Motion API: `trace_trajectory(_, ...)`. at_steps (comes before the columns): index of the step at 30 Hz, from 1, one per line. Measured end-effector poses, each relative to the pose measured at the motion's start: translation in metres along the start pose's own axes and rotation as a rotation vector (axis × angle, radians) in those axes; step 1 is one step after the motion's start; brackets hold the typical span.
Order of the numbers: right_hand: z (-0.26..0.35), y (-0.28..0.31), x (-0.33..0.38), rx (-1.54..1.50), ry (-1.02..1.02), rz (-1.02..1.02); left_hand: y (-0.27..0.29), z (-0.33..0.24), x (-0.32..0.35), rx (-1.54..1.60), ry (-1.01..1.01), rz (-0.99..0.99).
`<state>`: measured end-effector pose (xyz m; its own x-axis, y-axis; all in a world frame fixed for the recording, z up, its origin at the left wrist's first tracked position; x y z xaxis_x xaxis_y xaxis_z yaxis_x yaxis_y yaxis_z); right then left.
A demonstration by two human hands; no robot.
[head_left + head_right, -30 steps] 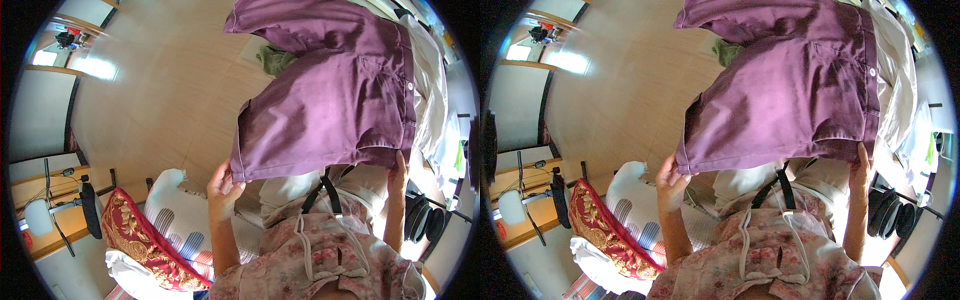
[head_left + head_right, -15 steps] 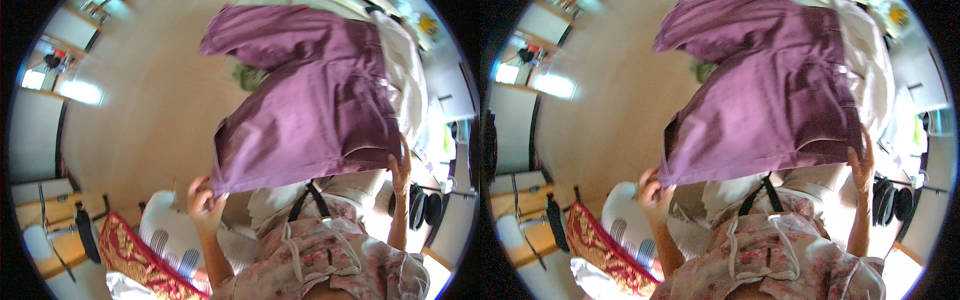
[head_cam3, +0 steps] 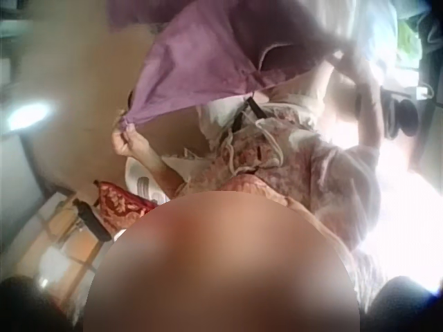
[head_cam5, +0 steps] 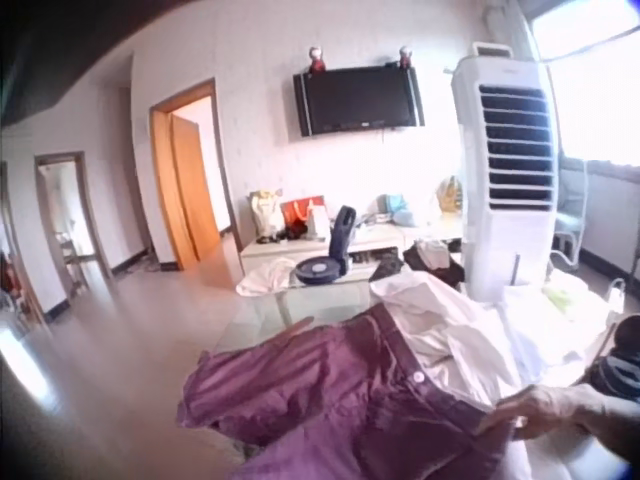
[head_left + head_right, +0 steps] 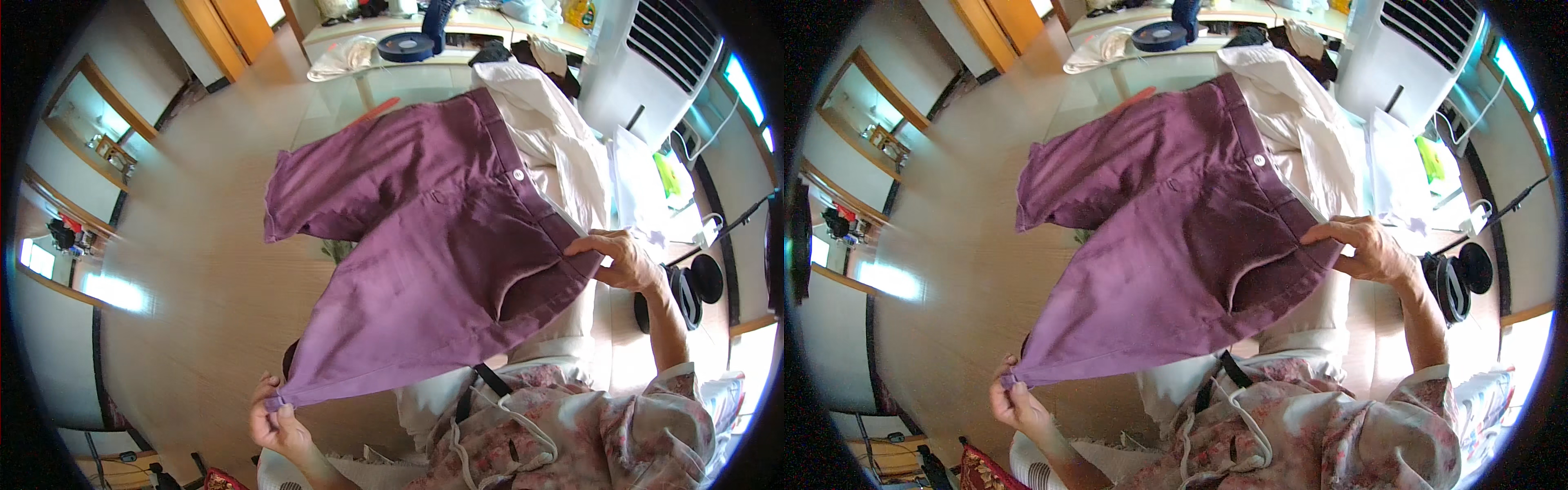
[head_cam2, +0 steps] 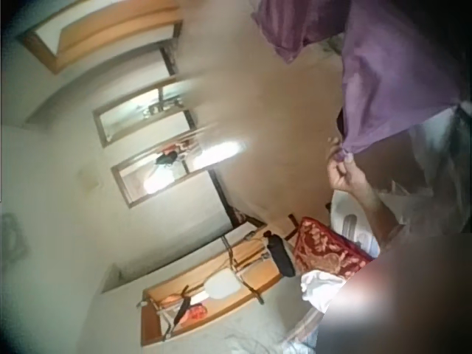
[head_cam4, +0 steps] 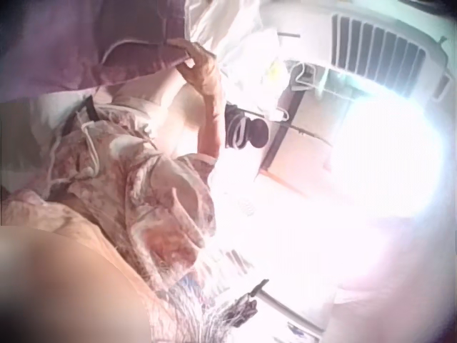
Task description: Folding various items of clothing including socks and purple shorts on a glass table.
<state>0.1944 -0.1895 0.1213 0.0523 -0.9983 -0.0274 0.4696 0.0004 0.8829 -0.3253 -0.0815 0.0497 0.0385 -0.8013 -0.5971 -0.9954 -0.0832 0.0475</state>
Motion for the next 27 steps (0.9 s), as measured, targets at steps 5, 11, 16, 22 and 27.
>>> trace_trajectory(5,0.0,0.029,-0.016,-0.016,-0.048,-0.084,0.003,0.009,-0.044,0.225,0.08,-0.135)
trace_trajectory(11,0.004,0.072,-0.059,0.276,-0.075,-0.344,-0.019,0.033,-0.136,0.252,0.136,-0.188)
trace_trajectory(16,-0.024,0.077,-0.126,-0.417,0.003,-0.391,-0.05,0.065,-0.216,0.325,0.337,-0.175)
trace_trajectory(22,-0.099,0.06,-0.214,-0.853,-0.201,-0.516,-0.098,0.122,-0.317,0.228,0.426,-0.076)
trace_trajectory(27,-0.152,0.017,-0.282,0.377,-0.447,-0.548,-0.175,0.228,-0.353,-0.072,0.56,0.093)
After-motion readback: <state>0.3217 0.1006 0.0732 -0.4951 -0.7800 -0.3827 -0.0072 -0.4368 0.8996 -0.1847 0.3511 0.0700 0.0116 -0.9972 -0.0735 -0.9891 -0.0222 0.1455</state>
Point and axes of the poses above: each hand's wrist, its own x-axis away from the middle knuckle, its own y-axis out of the back of the hand, z = x × y, the point moved 6 cm from there along -x, towards the middle knuckle, and after that the axes turned 3 degrees about x, right-handed, at the moved point
